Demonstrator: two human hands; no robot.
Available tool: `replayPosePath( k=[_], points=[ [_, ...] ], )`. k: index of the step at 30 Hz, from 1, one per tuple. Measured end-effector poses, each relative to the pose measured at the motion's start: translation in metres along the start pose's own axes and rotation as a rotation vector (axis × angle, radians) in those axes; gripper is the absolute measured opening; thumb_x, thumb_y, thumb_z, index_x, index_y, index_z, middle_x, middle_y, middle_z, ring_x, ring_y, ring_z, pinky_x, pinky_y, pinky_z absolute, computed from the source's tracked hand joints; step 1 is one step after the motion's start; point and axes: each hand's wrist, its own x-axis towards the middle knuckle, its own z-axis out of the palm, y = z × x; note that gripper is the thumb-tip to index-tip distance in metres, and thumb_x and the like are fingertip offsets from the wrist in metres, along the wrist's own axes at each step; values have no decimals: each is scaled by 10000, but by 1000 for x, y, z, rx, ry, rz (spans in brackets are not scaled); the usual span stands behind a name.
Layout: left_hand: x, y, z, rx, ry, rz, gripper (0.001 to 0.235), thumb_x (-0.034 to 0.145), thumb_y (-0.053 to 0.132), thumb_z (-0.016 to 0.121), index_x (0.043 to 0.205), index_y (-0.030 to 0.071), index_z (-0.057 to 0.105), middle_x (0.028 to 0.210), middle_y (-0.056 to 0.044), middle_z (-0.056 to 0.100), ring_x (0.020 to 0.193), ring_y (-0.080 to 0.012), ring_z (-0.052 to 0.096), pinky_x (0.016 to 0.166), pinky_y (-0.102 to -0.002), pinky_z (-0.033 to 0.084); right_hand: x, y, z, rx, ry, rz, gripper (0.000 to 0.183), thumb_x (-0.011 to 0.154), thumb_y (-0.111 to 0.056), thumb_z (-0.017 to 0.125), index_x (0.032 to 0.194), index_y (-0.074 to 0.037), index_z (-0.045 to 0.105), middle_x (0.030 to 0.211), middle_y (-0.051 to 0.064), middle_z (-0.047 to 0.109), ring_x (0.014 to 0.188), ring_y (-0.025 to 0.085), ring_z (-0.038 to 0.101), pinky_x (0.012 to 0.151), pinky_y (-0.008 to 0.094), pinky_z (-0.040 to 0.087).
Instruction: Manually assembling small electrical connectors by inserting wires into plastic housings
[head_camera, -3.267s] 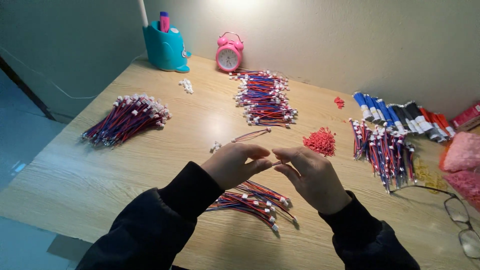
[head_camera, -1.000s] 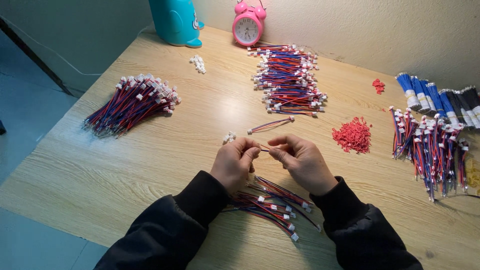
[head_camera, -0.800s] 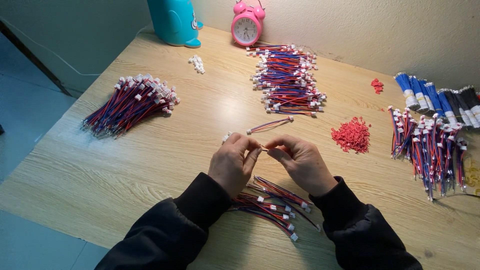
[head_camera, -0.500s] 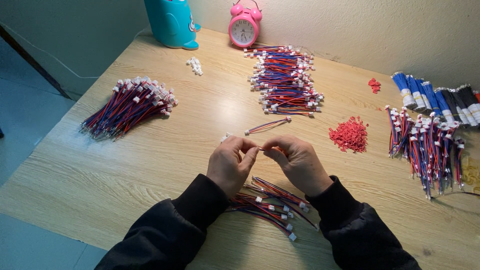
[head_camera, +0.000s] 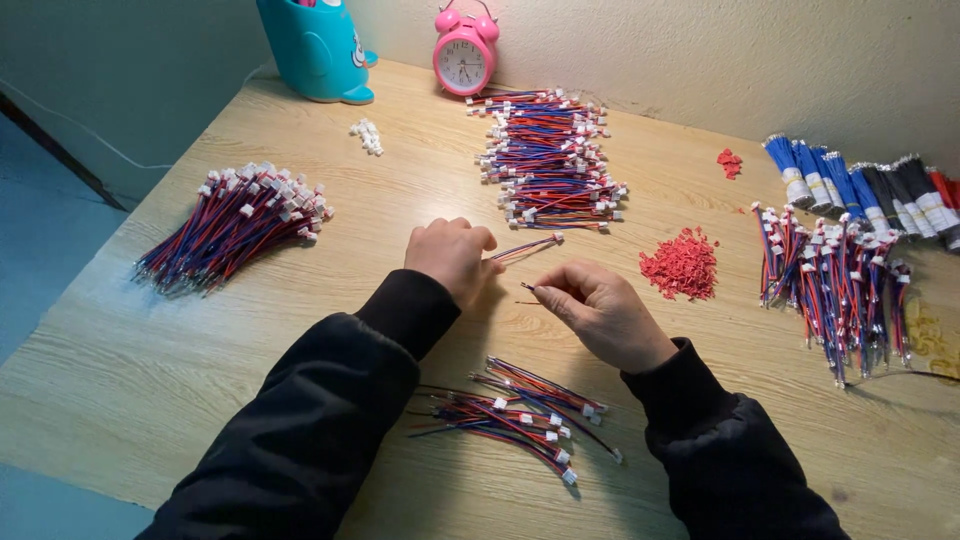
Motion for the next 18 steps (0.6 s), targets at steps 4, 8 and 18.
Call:
replayPosePath(
  k=[4,8,18],
  points=[
    [37,-2,35,117,-10,-16,120,812,404,706,870,299,714,856,35,624,912,-206,624,813,-395,459,2,-2,-4,118,19,51,86,877,-121,697,929,-87,757,623,17,593,565,81,536,505,206,473],
    [55,-5,36,98,151,-46,38,797,345,709,809,311,723,813,24,628,853,-233,642,784,-414,479,3,-4,-2,146,15,63,74,862,-87,693,904,-80,754,555,5,558,524,69,533,462,191,449],
    [-25,-107,-10,-277,236,-41,222,803,238,751,1016,282,707,862,-10,677,818,-208,697,741,-354,542,8,3,10,29,-96,152,108,825,-90,708,914,-77,768,613,17,626,571,71,485,503,187,382]
  ],
)
